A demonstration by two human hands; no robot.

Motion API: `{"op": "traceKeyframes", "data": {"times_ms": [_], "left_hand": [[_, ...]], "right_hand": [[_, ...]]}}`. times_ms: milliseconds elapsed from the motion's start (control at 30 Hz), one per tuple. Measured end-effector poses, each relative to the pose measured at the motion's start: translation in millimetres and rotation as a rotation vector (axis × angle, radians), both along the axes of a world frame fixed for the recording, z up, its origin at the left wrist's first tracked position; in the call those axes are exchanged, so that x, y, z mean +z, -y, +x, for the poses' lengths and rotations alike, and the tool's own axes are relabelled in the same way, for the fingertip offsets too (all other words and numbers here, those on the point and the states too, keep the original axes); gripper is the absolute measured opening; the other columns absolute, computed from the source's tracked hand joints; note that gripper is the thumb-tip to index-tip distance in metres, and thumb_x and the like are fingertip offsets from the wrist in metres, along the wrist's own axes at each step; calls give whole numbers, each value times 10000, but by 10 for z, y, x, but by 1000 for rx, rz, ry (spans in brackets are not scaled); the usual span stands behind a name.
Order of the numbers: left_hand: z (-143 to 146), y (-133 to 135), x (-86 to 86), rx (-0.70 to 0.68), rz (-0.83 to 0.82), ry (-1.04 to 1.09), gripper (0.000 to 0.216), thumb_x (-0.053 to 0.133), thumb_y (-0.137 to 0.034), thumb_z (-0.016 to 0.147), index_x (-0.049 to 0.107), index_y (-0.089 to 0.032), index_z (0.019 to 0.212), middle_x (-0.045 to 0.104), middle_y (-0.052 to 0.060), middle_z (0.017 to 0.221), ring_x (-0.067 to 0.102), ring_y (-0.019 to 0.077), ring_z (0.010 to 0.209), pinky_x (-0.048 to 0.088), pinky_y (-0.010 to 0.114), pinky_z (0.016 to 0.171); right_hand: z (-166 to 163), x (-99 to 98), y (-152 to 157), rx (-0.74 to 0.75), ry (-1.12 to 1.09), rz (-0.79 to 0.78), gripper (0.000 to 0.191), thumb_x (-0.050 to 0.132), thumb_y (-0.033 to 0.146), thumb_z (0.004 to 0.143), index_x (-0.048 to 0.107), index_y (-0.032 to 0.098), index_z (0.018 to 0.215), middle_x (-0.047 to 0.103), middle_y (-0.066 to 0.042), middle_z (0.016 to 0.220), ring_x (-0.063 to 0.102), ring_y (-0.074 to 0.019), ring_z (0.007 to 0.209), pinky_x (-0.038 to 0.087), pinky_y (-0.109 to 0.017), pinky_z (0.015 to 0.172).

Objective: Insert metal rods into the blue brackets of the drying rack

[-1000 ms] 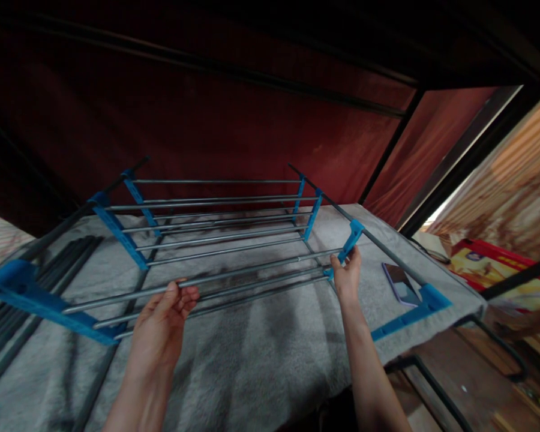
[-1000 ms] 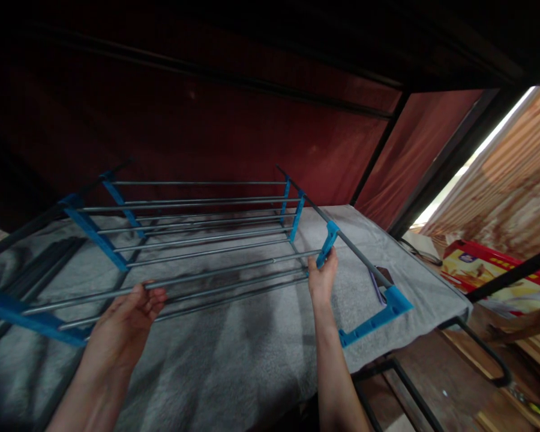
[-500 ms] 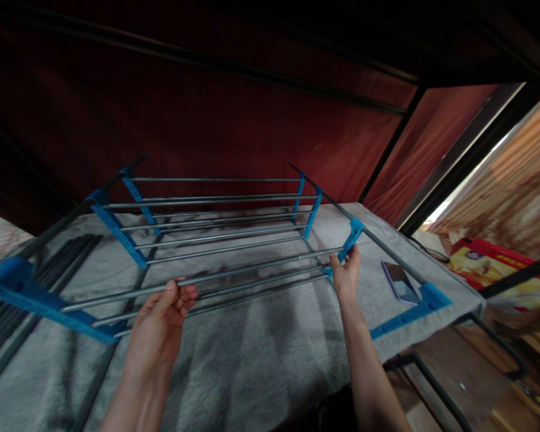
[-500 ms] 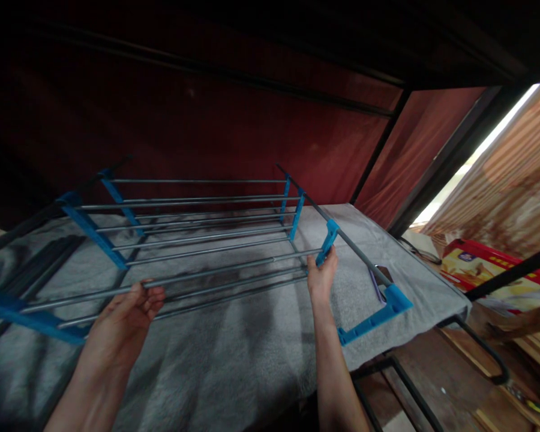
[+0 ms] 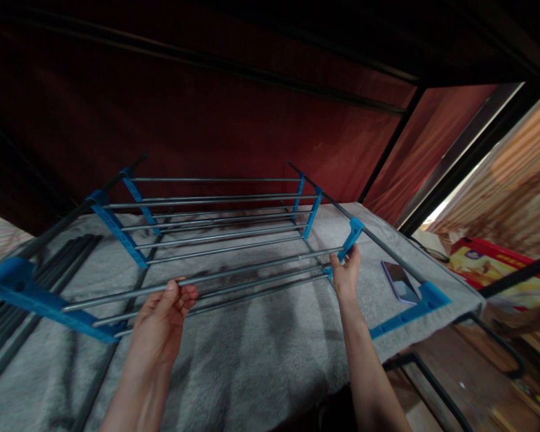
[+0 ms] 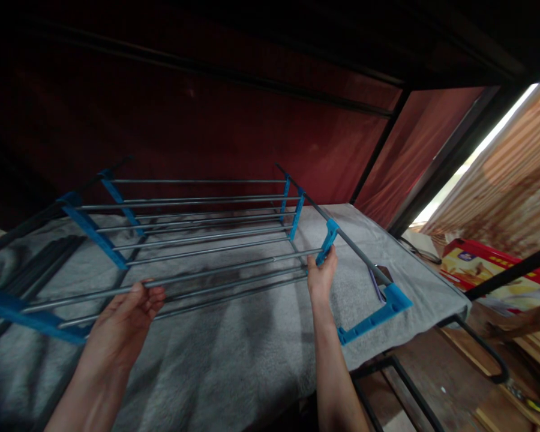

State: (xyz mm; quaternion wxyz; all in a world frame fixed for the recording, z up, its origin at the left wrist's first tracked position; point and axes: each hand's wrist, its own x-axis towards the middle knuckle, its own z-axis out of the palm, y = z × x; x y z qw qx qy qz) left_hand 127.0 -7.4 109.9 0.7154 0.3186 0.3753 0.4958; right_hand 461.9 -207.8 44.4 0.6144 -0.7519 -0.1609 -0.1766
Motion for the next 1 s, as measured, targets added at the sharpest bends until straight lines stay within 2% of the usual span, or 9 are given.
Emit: {"op": "traceKeyframes", "data": {"times_ms": [267, 767, 1000], "left_hand": [[-4, 2, 0, -14, 1, -22, 140, 783, -235, 751, 679, -165, 689, 712, 10, 651, 671, 121, 613, 552, 210, 613], [30, 17, 4, 0, -4, -2, 117, 747, -200, 762, 659, -175, 690, 704, -2, 658, 674, 124, 618, 540, 221, 613], [-30, 54, -47, -35, 42, 24, 249, 856, -327, 696, 675, -168, 757, 714, 12, 709, 679, 130, 670, 526, 238, 657]], "right_hand": [[6, -23, 0, 6, -5, 0, 828, 647, 490, 765, 382, 184, 1488, 472, -179, 1448, 495, -311, 1301, 350, -515, 1140], [-61, 43, -4, 9, 2, 23, 753, 631, 484, 780, 435, 192, 1447, 509, -169, 1404, 522, -301, 1256, 396, -501, 1089], [-19, -6, 32, 22, -13, 29, 841, 675, 501, 724, 422, 135, 1438, 510, -200, 1373, 532, -322, 1231, 420, -511, 1067]]}}
